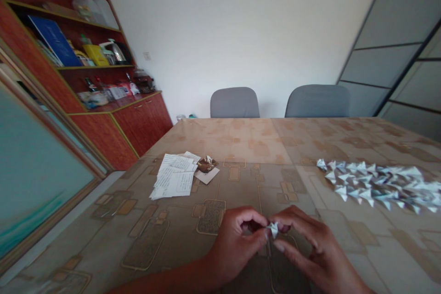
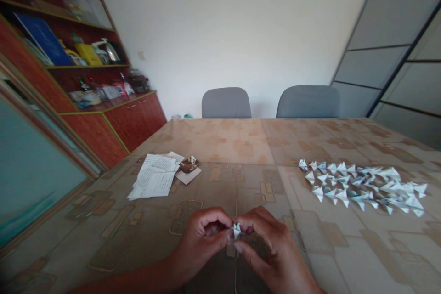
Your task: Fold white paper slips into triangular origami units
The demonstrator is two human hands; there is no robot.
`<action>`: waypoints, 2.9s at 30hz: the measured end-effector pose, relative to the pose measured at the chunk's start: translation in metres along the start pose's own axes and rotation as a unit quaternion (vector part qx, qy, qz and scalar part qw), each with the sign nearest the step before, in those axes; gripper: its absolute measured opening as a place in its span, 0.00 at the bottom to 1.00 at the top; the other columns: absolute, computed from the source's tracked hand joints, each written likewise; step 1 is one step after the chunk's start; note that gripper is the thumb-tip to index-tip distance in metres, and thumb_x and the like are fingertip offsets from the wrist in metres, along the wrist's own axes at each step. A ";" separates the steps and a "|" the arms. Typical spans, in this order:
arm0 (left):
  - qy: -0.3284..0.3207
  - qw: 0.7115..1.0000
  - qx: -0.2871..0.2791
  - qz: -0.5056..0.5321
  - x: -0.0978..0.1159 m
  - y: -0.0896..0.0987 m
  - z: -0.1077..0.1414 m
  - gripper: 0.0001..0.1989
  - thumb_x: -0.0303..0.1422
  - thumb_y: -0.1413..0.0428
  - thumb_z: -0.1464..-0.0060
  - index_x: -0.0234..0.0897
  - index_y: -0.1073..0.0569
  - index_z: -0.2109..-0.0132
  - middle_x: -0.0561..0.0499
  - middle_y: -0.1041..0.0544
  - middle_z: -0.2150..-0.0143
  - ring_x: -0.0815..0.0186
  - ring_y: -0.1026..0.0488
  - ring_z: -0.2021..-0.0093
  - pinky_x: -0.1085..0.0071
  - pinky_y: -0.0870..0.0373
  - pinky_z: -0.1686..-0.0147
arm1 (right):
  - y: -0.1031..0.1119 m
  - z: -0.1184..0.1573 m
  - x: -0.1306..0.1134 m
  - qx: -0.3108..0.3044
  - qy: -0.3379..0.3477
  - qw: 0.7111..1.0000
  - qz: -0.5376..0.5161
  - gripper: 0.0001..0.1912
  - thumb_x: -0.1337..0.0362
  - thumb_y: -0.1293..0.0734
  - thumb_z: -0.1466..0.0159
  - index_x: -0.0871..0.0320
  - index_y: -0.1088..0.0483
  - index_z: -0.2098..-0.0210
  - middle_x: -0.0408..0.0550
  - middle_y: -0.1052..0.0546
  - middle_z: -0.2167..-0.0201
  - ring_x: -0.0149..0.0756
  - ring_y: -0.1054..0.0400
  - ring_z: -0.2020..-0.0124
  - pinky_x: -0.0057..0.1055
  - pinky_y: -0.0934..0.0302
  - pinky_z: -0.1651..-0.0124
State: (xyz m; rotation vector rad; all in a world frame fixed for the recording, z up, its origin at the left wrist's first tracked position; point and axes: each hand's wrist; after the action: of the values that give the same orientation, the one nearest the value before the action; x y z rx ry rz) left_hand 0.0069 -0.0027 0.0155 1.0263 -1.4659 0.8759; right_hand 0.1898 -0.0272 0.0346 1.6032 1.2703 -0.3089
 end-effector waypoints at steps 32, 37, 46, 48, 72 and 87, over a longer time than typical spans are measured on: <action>0.050 0.995 -0.002 0.084 0.000 -0.007 0.002 0.10 0.35 0.38 0.52 0.31 0.27 0.73 0.52 0.27 0.78 0.71 0.30 0.77 0.77 0.34 0.74 | -0.004 -0.002 -0.007 0.062 0.058 0.993 0.077 0.07 0.73 0.36 0.36 0.55 0.30 0.64 0.43 0.25 0.72 0.33 0.29 0.70 0.26 0.35 0.68; 0.063 0.995 0.012 0.075 0.000 -0.010 0.002 0.10 0.34 0.39 0.52 0.32 0.29 0.74 0.52 0.28 0.78 0.71 0.30 0.78 0.77 0.34 0.75 | -0.003 -0.004 -0.011 0.059 0.064 0.991 0.099 0.07 0.72 0.37 0.34 0.54 0.30 0.65 0.42 0.26 0.74 0.33 0.30 0.71 0.28 0.36 0.69; -0.041 0.995 0.044 -0.081 0.002 -0.006 0.002 0.05 0.25 0.42 0.53 0.32 0.26 0.75 0.52 0.27 0.79 0.71 0.32 0.77 0.77 0.37 0.74 | -0.002 -0.001 -0.004 0.075 0.060 0.989 0.110 0.08 0.71 0.34 0.37 0.54 0.33 0.59 0.45 0.25 0.67 0.37 0.29 0.66 0.31 0.34 0.64; -0.041 0.995 0.040 -0.086 0.001 -0.006 0.003 0.05 0.26 0.43 0.52 0.32 0.26 0.75 0.52 0.26 0.79 0.71 0.32 0.77 0.77 0.37 0.74 | -0.001 -0.001 -0.006 0.058 0.061 0.991 0.108 0.06 0.72 0.36 0.36 0.54 0.33 0.61 0.45 0.25 0.68 0.36 0.30 0.66 0.31 0.35 0.65; 0.047 0.996 0.031 0.066 -0.006 -0.003 -0.006 0.11 0.36 0.38 0.51 0.32 0.28 0.70 0.53 0.28 0.75 0.70 0.31 0.75 0.76 0.35 0.72 | 0.002 0.000 0.009 0.057 -0.022 0.996 0.059 0.05 0.67 0.38 0.34 0.54 0.33 0.67 0.43 0.27 0.71 0.34 0.29 0.68 0.26 0.35 0.66; -0.009 0.990 0.036 -0.137 -0.013 -0.007 -0.004 0.03 0.25 0.41 0.53 0.33 0.23 0.73 0.51 0.24 0.76 0.68 0.30 0.74 0.76 0.36 0.71 | -0.001 -0.003 0.001 0.044 0.013 0.993 0.112 0.07 0.72 0.38 0.37 0.55 0.32 0.68 0.44 0.27 0.72 0.35 0.30 0.69 0.29 0.35 0.68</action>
State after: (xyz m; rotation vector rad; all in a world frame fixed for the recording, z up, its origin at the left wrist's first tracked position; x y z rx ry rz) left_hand 0.0150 0.0008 0.0032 1.2582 -1.2774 0.7270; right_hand 0.1880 -0.0243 0.0348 1.8117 1.0956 -0.2048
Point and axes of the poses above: each hand's wrist, its own z-axis away from the middle knuckle, its own y-axis out of the back of the hand, x = y × z
